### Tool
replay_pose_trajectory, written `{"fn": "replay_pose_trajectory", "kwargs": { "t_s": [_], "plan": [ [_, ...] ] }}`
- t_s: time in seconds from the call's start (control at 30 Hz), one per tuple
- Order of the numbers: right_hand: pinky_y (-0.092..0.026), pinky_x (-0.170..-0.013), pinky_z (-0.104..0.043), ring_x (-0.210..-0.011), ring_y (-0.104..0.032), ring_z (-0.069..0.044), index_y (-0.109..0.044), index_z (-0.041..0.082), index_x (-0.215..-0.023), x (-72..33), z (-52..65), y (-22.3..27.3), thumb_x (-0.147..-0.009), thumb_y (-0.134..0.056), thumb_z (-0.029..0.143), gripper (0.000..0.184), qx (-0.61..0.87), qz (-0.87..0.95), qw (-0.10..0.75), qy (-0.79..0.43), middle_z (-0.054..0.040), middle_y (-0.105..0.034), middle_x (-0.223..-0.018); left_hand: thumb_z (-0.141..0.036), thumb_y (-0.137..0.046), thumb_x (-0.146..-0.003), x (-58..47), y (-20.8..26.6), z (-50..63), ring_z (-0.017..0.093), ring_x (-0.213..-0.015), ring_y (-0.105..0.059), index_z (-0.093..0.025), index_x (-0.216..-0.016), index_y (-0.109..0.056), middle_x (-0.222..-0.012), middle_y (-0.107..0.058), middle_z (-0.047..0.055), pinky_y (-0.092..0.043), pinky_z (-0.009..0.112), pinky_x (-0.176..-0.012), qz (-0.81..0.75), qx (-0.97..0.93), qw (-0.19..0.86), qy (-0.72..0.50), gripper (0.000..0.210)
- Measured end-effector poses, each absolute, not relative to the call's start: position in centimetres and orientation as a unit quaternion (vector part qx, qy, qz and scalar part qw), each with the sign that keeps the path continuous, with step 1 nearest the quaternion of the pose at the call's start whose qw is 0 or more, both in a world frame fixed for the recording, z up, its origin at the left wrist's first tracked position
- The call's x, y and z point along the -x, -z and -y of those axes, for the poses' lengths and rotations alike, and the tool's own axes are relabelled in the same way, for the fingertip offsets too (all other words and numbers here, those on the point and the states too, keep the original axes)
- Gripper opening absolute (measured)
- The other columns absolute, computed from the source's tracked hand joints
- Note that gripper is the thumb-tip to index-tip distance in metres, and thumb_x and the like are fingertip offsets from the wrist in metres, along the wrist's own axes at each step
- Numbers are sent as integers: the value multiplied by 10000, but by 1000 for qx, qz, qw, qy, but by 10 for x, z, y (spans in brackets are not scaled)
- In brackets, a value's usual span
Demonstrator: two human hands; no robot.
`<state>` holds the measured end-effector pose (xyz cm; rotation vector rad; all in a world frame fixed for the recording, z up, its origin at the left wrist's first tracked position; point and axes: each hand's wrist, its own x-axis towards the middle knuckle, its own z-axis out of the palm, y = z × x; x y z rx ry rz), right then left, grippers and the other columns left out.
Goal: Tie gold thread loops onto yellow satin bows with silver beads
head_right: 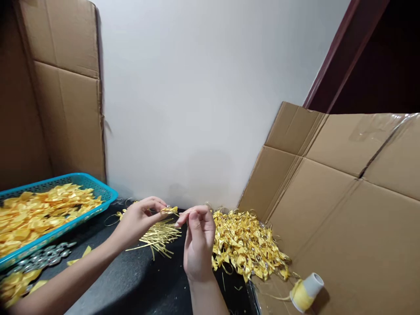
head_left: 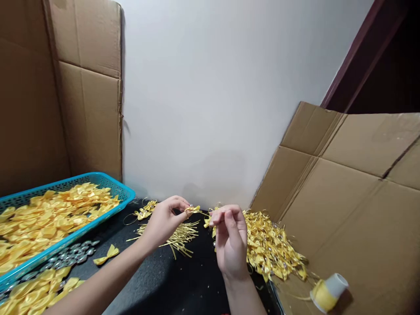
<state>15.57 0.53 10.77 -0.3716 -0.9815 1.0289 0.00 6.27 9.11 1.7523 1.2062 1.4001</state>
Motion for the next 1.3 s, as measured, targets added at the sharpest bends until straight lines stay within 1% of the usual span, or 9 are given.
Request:
{"fn": "replay_pose_trajectory", "kwargs": {
  "t_s": [0.07,0.2,0.4,0.6,0.67,0.77,0.9,1.1,1.3],
  "plan": [
    [-471,-724,-235,-595,-518,-77,-633,232,-752,-155,-5,-106,-854,-688,374,184,169,444,740,-476,66,-555,-596,-406,-774,-624,4,-82,-76,255,-865,-666,-175,-586,-682,-962,-742,99,-478,317,-750,-463,-592,401,-524,251],
    [-465,-776,-250,-548,-445,-59,-653,229,-779,-154,-7,-100,-826,-724,398,190,189,440,726,-493,85,-492,-556,-476,-754,-637,12,-65,-95,273,-882,-695,-173,-728,-693,-861,-761,102,-486,307,-673,-470,-542,458,-525,322],
    [-466,-735,-262,-561,-417,-70,-645,223,-775,-159,-1,-107,-803,-743,405,209,206,438,726,-488,83,-439,-563,-486,-801,-601,19,-60,-102,251,-797,-715,-164,-728,-658,-866,-763,115,-472,287,-615,-450,-519,518,-509,375],
    [-455,-659,-249,-523,-366,-66,-622,215,-758,-169,7,-121,-769,-768,385,225,213,408,739,-491,91,-402,-537,-416,-848,-552,20,-68,-98,267,-1009,-666,-164,-644,-659,-1117,-729,140,-491,343,-831,-400,-546,533,-508,328],
    [-446,-632,-239,-518,-359,-67,-615,215,-762,-174,8,-125,-757,-776,374,227,217,399,743,-492,93,-394,-527,-390,-845,-562,20,-70,-97,239,-938,-672,-172,-627,-639,-1011,-753,106,-486,332,-819,-386,-552,532,-513,307],
    [-436,-610,-227,-520,-345,-73,-584,206,-743,-178,10,-129,-771,-758,351,228,230,373,741,-508,91,-385,-524,-354,-848,-571,19,-70,-96,184,-733,-657,-172,-627,-636,-764,-743,54,-479,286,-692,-383,-549,540,-510,284],
    [-447,-623,-234,-516,-311,-77,-525,199,-704,-175,17,-133,-817,-710,327,253,241,338,708,-571,88,-376,-535,-331,-853,-581,17,-66,-97,120,-573,-593,-160,-618,-641,-616,-691,10,-450,241,-613,-387,-525,564,-507,275],
    [-489,-700,-252,-534,-332,-71,-542,189,-703,-173,40,-143,-835,-708,323,251,228,335,682,-608,80,-401,-571,-290,-877,-545,16,-61,-103,109,-608,-614,-139,-592,-659,-634,-685,18,-494,227,-653,-397,-455,606,-518,269],
    [-475,-642,-231,-598,-376,-85,-608,198,-785,-173,47,-147,-824,-711,296,146,236,321,713,-577,59,-408,-642,-161,-841,-586,15,-65,-103,112,-584,-618,-125,-654,-700,-686,-712,55,-513,200,-571,-398,-398,646,-515,160]
  ]
}}
